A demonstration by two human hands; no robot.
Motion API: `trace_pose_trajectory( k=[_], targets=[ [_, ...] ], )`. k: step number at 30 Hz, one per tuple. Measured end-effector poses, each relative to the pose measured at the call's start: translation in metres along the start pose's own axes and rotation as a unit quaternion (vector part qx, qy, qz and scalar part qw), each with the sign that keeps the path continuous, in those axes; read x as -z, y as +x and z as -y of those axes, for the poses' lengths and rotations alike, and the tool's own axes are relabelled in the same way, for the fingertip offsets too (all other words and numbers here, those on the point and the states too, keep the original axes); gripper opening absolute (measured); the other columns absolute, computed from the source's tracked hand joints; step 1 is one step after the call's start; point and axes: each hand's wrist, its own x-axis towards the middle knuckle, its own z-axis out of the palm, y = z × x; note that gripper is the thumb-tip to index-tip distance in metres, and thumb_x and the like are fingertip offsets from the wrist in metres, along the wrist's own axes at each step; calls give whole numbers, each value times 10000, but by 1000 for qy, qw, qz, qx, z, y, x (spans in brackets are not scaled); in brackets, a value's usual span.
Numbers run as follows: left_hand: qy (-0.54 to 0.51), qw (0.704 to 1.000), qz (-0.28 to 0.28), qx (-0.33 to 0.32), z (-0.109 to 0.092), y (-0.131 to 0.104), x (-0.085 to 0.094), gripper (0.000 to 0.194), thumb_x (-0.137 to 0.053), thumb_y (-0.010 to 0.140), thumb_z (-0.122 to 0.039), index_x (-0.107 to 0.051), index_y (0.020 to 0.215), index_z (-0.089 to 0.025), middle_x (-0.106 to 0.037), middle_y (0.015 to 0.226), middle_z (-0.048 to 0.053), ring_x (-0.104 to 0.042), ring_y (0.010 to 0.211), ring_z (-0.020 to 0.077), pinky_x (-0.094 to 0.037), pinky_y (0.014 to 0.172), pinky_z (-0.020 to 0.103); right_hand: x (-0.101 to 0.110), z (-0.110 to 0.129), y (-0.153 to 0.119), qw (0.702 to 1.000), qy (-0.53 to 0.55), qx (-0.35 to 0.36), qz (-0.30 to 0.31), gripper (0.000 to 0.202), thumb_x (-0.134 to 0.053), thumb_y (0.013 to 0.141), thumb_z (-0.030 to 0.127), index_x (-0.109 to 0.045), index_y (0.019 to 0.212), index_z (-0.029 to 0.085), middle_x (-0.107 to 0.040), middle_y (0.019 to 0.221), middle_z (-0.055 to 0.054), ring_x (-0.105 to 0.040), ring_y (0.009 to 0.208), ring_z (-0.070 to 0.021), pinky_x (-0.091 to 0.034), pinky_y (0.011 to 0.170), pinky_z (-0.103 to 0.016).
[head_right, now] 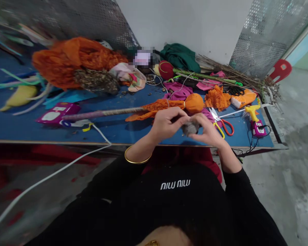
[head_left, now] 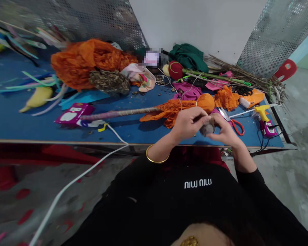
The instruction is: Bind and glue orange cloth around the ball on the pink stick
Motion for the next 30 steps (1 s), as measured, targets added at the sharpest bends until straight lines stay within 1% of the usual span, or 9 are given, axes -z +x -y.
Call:
trace_pose_trajectory(
  k=[2, 6, 9, 12, 17, 20, 22, 24, 30],
  targets=[
    [-23, 999, -25, 33, 7, 1, -4, 278, -631, 960, -374, -678, 762, -186, -697, 701, 4, -620, 652, 131, -477, 647, 237, -3, 3, -1, 995, 97, 28, -6, 513, -801, 777, 511, -606, 1184, 267, -658, 1103, -54, -668, 954, -204, -606, 787, -341],
    [-6, 999, 51, 3, 12, -4, -14, 273, -567, 978, -315, -699, 783, -177, -709, 722, 13, -635, 661, 126, -467, 643, 225, 1, -3, 9, 963, 14, 7, -269, 524, -794, 786, 503, -544, 1183, 270, -620, 1182, -88, -646, 1149, -257, -590, 1024, -455],
    [27, 996, 73, -44, 11, -3, -10, 253, -600, 990, -317, -724, 819, -178, -716, 750, 12, -629, 667, 117, -455, 664, 225, 7, -8, 10, 980, -110, -33, -163, 366, -760, 803, 340, -606, 1123, 248, -629, 1170, -115, -627, 1169, -287, -559, 1064, -506],
    [25, 998, 46, -22, 15, 9, -3, 258, -616, 986, -349, -692, 802, -185, -687, 721, -2, -603, 655, 120, -445, 665, 234, 8, -4, 4, 1000, 12, 13, -4, 410, -750, 810, 413, -607, 1167, 270, -656, 1109, -78, -666, 1034, -255, -611, 930, -449],
    [39, 994, 91, -52, 21, 26, -13, 307, -500, 1016, -333, -655, 796, -186, -686, 756, 22, -615, 700, 135, -451, 698, 252, 20, -5, 16, 953, 38, 10, -299, 566, -699, 801, 499, -537, 1309, 308, -606, 1287, -84, -632, 1220, -280, -569, 1061, -484],
    [97, 984, 120, -93, 21, 36, -15, 313, -527, 1009, -352, -668, 782, -188, -695, 768, 36, -616, 722, 154, -415, 695, 281, 26, -12, 25, 974, -79, -68, -200, 437, -779, 710, 382, -642, 1103, 252, -658, 1101, -81, -630, 1109, -288, -551, 1047, -518],
    [79, 983, 129, -107, 22, 45, -9, 313, -569, 991, -378, -663, 757, -191, -685, 731, 27, -605, 702, 154, -405, 703, 292, 26, -12, 23, 993, -3, -111, -40, 429, -842, 667, 424, -667, 1012, 239, -671, 957, -52, -643, 962, -263, -581, 938, -484],
    [-10, 985, 139, -101, 25, 56, -3, 350, -579, 996, -423, -642, 743, -191, -671, 708, 14, -589, 670, 144, -417, 698, 287, 28, -6, 21, 980, 150, -128, 16, 541, -894, 633, 537, -673, 1036, 252, -690, 949, -39, -665, 902, -244, -595, 862, -436],
    [-149, 986, 32, -68, 41, 109, -7, 380, -605, 1022, -483, -692, 821, -172, -650, 737, 18, -600, 709, 142, -466, 721, 291, 70, 24, 82, 938, 278, -9, -208, 612, -950, 521, 588, -714, 1005, 297, -733, 1159, -47, -702, 1046, -255, -622, 999, -468]
  ],
)
